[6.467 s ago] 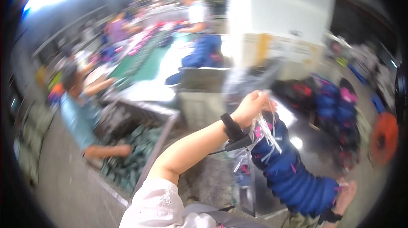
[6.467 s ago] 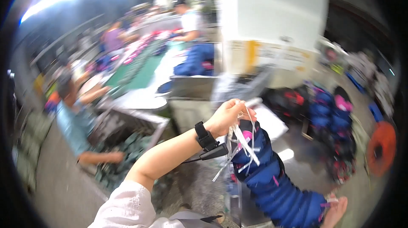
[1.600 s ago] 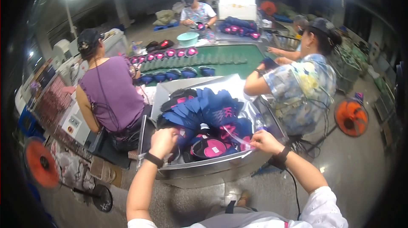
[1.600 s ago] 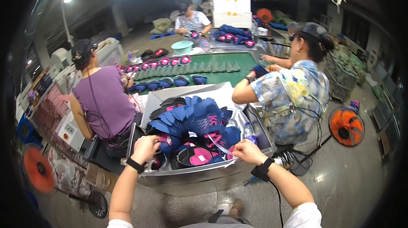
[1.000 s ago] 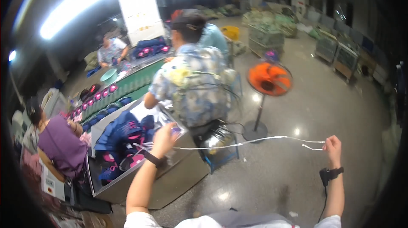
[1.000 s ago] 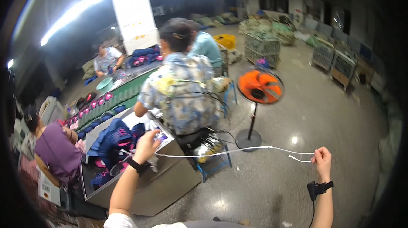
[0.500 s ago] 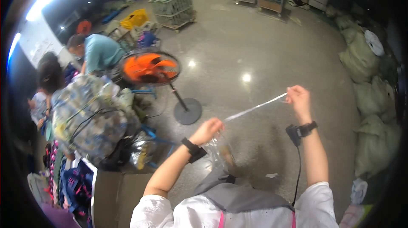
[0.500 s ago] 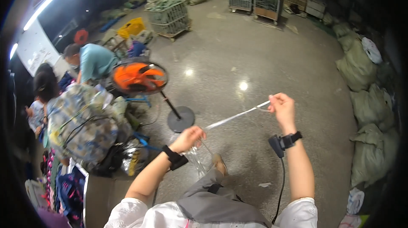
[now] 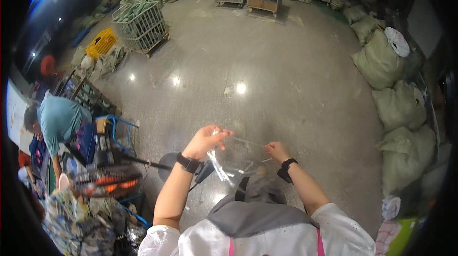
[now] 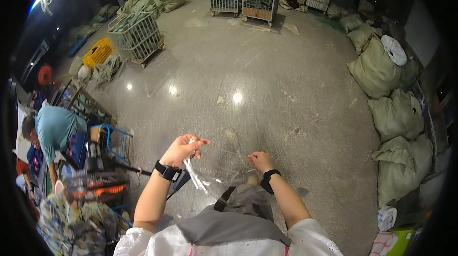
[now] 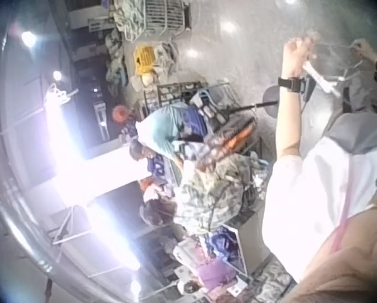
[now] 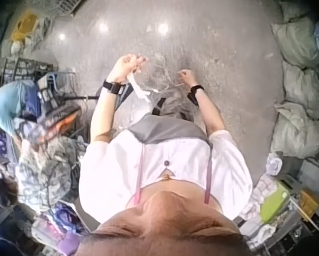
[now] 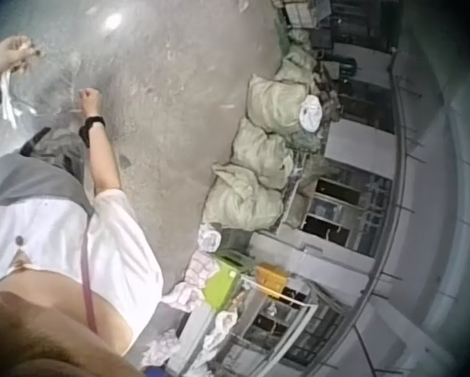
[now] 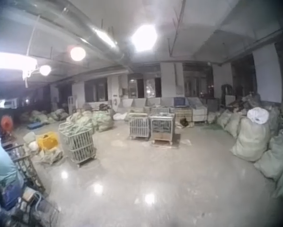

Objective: The person is sorting and organizing shoe uppers or components in a manufacturing setting, using string to bundle or move them.

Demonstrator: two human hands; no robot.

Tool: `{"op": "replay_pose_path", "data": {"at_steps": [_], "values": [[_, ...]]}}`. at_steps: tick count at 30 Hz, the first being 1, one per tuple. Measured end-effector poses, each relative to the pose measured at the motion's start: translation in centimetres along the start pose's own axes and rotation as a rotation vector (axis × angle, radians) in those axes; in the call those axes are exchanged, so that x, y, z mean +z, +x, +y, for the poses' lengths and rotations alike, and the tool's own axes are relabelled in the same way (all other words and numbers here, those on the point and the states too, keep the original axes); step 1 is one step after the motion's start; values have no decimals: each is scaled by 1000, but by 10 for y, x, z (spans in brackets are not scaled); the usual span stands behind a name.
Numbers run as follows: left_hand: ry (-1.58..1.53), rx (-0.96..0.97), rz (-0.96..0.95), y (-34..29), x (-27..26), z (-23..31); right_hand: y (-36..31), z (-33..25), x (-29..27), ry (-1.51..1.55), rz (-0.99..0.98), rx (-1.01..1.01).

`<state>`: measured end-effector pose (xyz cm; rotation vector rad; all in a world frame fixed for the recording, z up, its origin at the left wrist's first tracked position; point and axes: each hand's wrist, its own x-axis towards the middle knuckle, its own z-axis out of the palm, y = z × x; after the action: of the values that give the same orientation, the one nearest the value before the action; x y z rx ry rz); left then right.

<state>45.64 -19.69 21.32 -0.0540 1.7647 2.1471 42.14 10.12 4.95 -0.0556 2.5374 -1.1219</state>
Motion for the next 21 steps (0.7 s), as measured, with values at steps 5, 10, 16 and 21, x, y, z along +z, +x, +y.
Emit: {"op": "replay_pose_path", "data": {"at_steps": [5, 10, 16, 21], "values": [[103, -19, 120, 111, -42, 43, 143, -35, -30, -409, 82, -151], [3, 101, 295, 205, -93, 101, 271, -81, -14, -253, -250, -196], [1140, 239, 770, 262, -164, 154, 417, -205, 15, -635, -358, -464], [1048, 408, 890, 279, -271, 174, 530, -298, 91, -256, -701, -405]]}}
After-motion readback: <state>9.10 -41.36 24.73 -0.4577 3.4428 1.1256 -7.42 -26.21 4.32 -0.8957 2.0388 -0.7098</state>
